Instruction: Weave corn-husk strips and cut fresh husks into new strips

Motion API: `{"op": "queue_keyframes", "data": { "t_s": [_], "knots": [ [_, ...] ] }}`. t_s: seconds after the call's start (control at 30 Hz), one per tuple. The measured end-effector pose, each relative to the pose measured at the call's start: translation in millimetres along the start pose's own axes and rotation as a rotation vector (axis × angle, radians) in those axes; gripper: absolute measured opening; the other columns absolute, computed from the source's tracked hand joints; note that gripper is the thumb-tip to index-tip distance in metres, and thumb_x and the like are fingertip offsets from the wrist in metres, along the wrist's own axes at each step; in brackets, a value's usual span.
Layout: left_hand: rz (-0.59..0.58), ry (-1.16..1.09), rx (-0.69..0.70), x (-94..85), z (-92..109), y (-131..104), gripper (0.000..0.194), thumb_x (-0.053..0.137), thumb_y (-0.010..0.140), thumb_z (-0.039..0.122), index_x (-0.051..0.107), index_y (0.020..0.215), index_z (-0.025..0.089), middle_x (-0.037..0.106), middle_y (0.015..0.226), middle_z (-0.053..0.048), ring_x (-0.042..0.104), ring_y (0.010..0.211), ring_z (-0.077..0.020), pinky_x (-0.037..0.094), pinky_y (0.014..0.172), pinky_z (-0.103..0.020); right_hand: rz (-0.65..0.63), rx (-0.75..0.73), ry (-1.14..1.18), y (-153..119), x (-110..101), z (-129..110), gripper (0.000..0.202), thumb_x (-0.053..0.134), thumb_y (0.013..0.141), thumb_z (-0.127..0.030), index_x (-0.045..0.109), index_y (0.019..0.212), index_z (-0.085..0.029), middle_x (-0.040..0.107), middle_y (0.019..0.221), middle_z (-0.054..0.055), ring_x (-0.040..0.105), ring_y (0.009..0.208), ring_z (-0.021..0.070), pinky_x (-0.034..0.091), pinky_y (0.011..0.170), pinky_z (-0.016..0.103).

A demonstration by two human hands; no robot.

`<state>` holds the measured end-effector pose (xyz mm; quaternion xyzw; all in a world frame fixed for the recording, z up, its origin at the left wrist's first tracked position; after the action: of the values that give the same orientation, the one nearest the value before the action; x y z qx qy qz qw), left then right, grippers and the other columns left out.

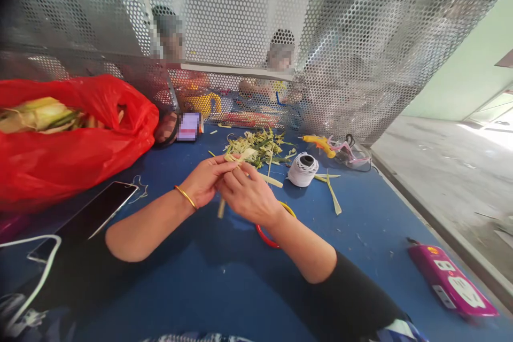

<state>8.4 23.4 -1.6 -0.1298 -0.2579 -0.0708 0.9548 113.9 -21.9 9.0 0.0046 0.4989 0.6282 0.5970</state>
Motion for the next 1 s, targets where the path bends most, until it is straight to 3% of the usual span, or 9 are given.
{"op": "queue_keyframes", "data": {
  "t_s": [0.1,0.2,0.33,0.43,0.6,0.73,0.8,0.9,1.0],
  "knots": [
    [-0.018,0.041,0.035,-1.1,1,1,0.019,0.080,0.062,0.009,0.076,0.079,0.014,0.073,0.073,-0.002,0.064,0.064,-0.0095,0.050,0.063,-0.019,0.047,0.207,0.116,-3,-4,9,0.028,0.045,0.100,-0.015,0.070,0.087,-0.021,0.069,0.081,0.003,0.058,0.079,0.0171,0.040,0.087,0.034],
    [-0.044,0.110,0.067,-1.5,4,2,0.014,0.080,0.063,0.011,0.077,0.076,0.014,0.073,0.071,-0.001,0.063,0.062,-0.0088,0.051,0.066,-0.021,0.092,0.634,0.311,-9,-4,29,0.025,0.051,0.098,-0.025,0.071,0.083,-0.021,0.072,0.084,0.005,0.063,0.079,0.0175,0.042,0.077,0.032],
    [-0.079,0.170,0.060,0.3,5,0,0.014,0.081,0.065,0.016,0.078,0.078,0.015,0.074,0.074,-0.003,0.066,0.068,-0.0120,0.053,0.072,-0.026,-0.073,1.145,0.628,-19,11,47,0.026,0.058,0.089,-0.035,0.068,0.072,-0.019,0.067,0.064,0.002,0.059,0.058,0.0154,0.038,0.057,0.027],
    [-0.070,0.194,0.075,1.2,4,0,0.018,0.082,0.062,0.014,0.078,0.080,0.015,0.075,0.075,-0.003,0.067,0.068,-0.0129,0.054,0.072,-0.027,-0.165,1.269,0.732,-19,17,50,0.030,0.059,0.086,-0.040,0.063,0.064,-0.019,0.058,0.051,-0.002,0.051,0.049,0.0133,0.032,0.050,0.025],
    [0.075,0.105,0.065,-4.0,6,4,0.019,0.083,0.059,0.011,0.074,0.075,0.014,0.074,0.071,-0.002,0.065,0.060,-0.0117,0.052,0.061,-0.023,-0.311,1.128,0.726,-14,12,50,0.031,0.055,0.088,-0.034,0.051,0.059,-0.021,0.060,0.054,-0.001,0.051,0.052,0.0127,0.031,0.052,0.024],
    [0.177,0.055,0.088,-8.3,12,6,0.017,0.080,0.057,0.008,0.071,0.071,0.014,0.071,0.065,-0.001,0.063,0.056,-0.0102,0.048,0.054,-0.020,-0.394,0.734,0.723,-9,6,44,0.017,0.050,0.087,-0.015,0.063,0.097,-0.021,0.071,0.078,0.000,0.058,0.062,0.0130,0.036,0.058,0.023],
    [0.187,0.048,0.112,-8.7,12,6,0.017,0.081,0.055,0.008,0.070,0.066,0.014,0.070,0.063,0.000,0.061,0.054,-0.0099,0.047,0.052,-0.020,-0.338,0.523,0.590,-7,3,39,0.027,0.048,0.089,-0.011,0.062,0.111,-0.020,0.074,0.087,0.003,0.060,0.067,0.0143,0.038,0.062,0.025],
    [0.170,0.093,0.121,-7.5,9,6,0.021,0.085,0.050,0.012,0.073,0.067,0.014,0.070,0.064,-0.001,0.059,0.053,-0.0094,0.045,0.052,-0.020,-0.205,0.278,0.349,-5,1,31,0.026,0.043,0.097,-0.013,0.068,0.097,-0.018,0.071,0.080,0.005,0.058,0.067,0.0157,0.039,0.067,0.029],
    [0.118,0.188,0.124,-4.6,5,4,0.023,0.089,0.051,0.019,0.077,0.070,0.014,0.071,0.066,-0.003,0.060,0.055,-0.0103,0.045,0.053,-0.021,-0.037,0.295,0.224,-6,-4,33,0.027,0.044,0.100,-0.017,0.070,0.090,-0.019,0.071,0.083,0.006,0.060,0.073,0.0169,0.040,0.074,0.031]
  ]
}}
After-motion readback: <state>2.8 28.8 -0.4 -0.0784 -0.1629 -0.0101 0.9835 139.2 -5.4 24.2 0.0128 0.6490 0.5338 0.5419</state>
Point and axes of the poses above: each hand's wrist, its own y-axis towards the middle knuckle, its own x-axis out of the palm, z = x × y, the point moved 3 cm from there along y, towards the middle knuckle
